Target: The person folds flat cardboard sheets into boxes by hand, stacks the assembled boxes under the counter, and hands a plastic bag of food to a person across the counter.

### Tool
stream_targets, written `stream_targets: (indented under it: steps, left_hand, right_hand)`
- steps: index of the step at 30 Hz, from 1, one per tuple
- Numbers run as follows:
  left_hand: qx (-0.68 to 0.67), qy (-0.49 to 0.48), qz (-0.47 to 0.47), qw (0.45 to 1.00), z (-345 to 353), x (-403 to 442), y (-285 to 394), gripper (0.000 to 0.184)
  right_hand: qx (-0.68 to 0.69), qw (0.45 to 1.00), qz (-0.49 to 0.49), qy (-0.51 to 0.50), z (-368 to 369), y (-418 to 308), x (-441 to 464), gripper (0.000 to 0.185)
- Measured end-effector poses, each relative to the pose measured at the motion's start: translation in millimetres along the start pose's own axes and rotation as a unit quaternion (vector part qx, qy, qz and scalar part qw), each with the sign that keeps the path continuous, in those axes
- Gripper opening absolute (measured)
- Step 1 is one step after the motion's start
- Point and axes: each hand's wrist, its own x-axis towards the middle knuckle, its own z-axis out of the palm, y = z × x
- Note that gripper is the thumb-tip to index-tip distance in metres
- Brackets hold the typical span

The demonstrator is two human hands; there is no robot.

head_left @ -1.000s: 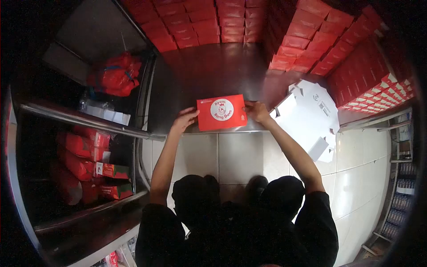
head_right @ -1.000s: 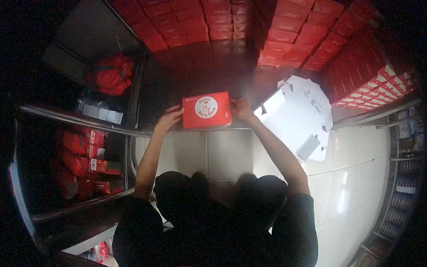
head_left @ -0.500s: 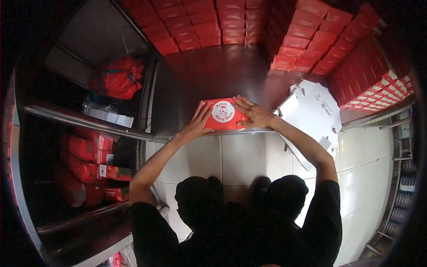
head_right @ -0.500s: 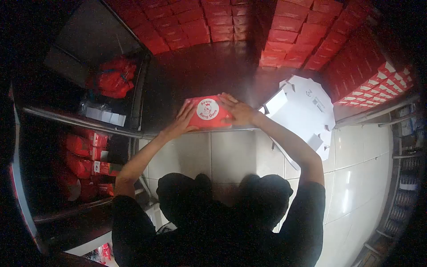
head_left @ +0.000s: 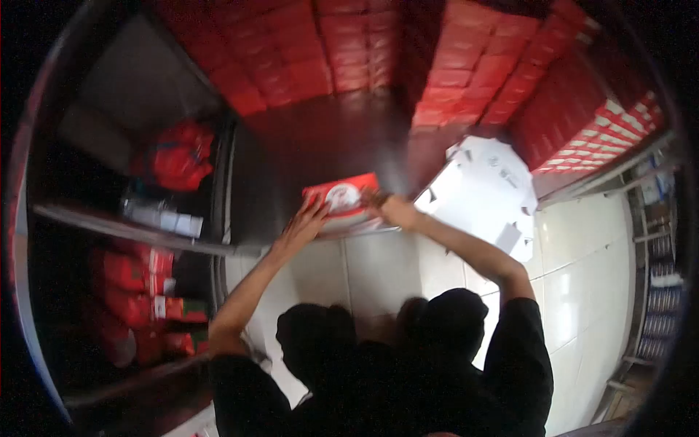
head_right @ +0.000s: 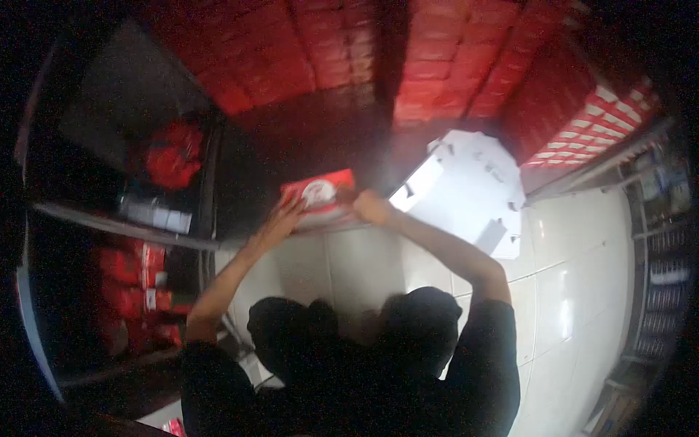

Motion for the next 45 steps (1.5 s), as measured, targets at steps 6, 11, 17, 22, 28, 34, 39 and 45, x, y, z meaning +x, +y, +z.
stream_targets:
  steps: [6,11,17,22,28,34,39,45]
  left_hand:
    - [-0.027,0.002,-0.107,0.994,-26,-7,34,0.051]
    - [-0.422,0.22,-0.441,0.761,14,0,4,0.055]
    - [-0.804,0.055,-0.361,0.469,-101,19,18,0.051]
    - [-0.817,0.128,-0.27,0.493,-201,92,47,0.043]
    - [-0.876,0.129,-0.169,0.433,-265,151,86,0.044]
    - [-0.782,0.278,-0.092,0.551,-276,221,177,0.044]
    - [-0.803,0.167,0.004,0.573,-289,325,169,0.034]
    - [-0.743,0.108,0.009,0.66,-311,349,195,0.048]
  right_hand:
    - [0.008,0.995,0.086,0.057,-59,-51,-59,0.053]
    - [0.176,0.963,-0.006,0.206,-2,-44,-42,0.052]
    - [0.124,0.884,-0.03,0.45,-74,-39,-69,0.049]
    - [0.016,0.864,-0.016,0.503,-228,-45,-147,0.062]
    - [-0.133,0.755,0.05,0.64,-292,-24,-197,0.059]
    - [-0.218,0.716,0.09,0.657,-294,-54,-174,0.034]
    - [-0.328,0.629,0.112,0.695,-335,50,-168,0.042]
    - [-0.424,0.652,0.171,0.605,-342,71,-210,0.044]
